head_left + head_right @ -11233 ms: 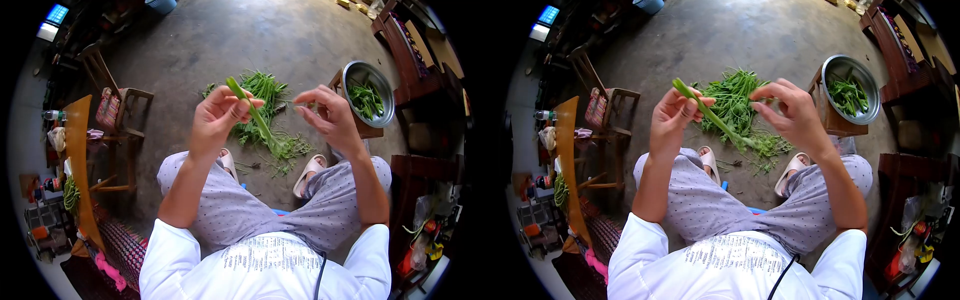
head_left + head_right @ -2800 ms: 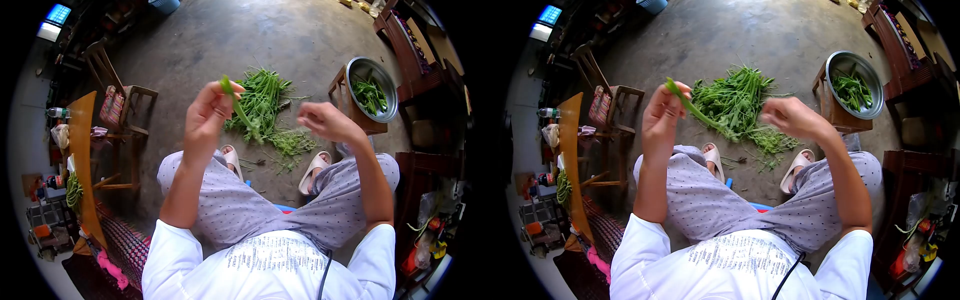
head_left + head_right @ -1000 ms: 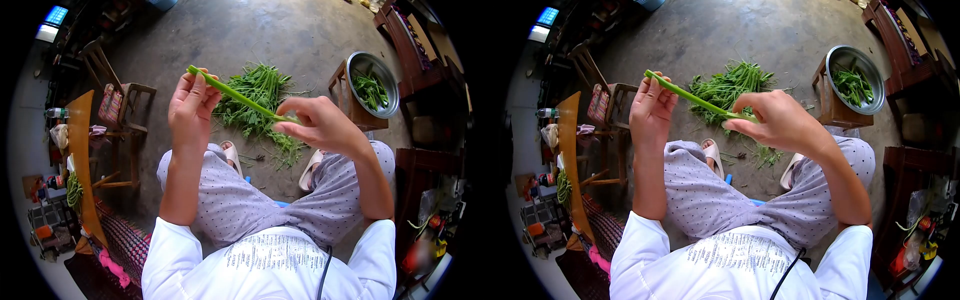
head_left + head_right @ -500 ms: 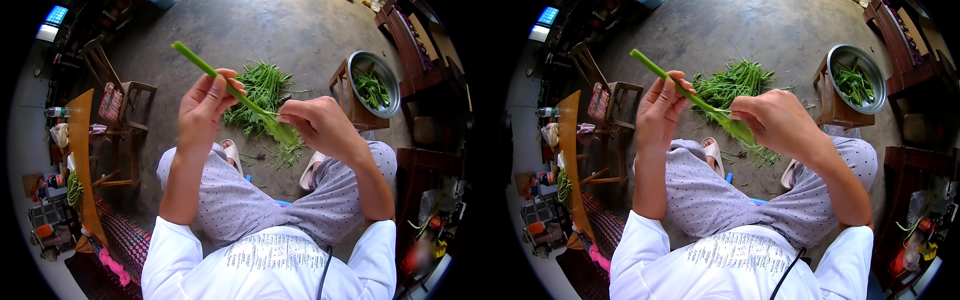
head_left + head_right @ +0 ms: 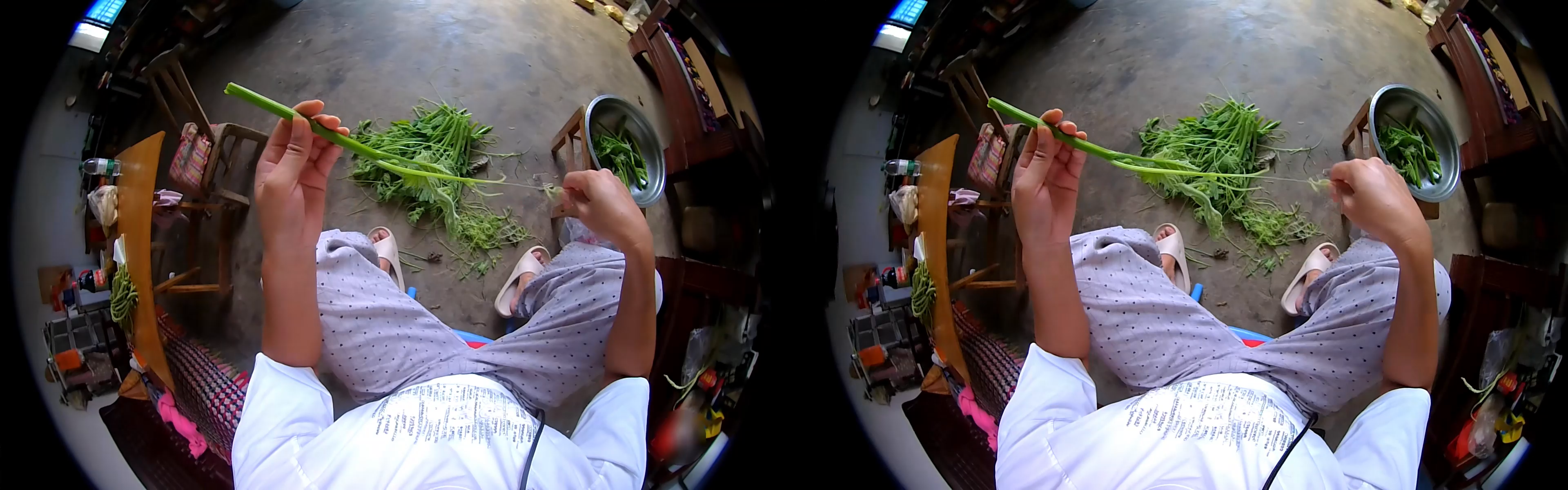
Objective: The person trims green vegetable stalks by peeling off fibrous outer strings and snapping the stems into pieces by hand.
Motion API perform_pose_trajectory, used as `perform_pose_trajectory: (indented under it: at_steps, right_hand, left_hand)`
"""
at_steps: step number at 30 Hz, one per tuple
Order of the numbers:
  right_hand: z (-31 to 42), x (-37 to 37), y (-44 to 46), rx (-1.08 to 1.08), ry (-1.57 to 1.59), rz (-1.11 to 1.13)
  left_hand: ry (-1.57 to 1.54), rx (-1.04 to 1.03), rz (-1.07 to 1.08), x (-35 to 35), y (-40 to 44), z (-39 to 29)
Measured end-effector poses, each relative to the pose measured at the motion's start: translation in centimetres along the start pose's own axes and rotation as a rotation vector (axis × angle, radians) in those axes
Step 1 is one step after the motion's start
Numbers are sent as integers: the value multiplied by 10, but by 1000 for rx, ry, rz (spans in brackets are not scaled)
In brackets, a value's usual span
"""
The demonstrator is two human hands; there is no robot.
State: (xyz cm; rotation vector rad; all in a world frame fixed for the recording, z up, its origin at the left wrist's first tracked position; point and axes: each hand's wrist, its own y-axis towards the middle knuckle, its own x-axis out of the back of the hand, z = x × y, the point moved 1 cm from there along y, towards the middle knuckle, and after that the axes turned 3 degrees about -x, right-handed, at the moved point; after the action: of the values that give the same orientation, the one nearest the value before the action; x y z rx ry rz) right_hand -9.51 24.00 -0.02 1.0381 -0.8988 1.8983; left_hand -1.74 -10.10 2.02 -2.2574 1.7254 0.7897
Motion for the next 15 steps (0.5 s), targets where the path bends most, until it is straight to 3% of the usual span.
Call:
perform_pose_trajectory:
  at_steps: [6,8,15]
  right_hand:
    - [-38,-18,4,-146,-252,-10]
    - [-42,-20,8,-285,-367,139]
    - [-71,-62,32,-405,-550,401]
  left_hand:
    - [-2,-27,23,10,-4,-7]
    - [-2,-37,47,12,-5,-11]
    - [21,-103,-21,19,-11,-20]
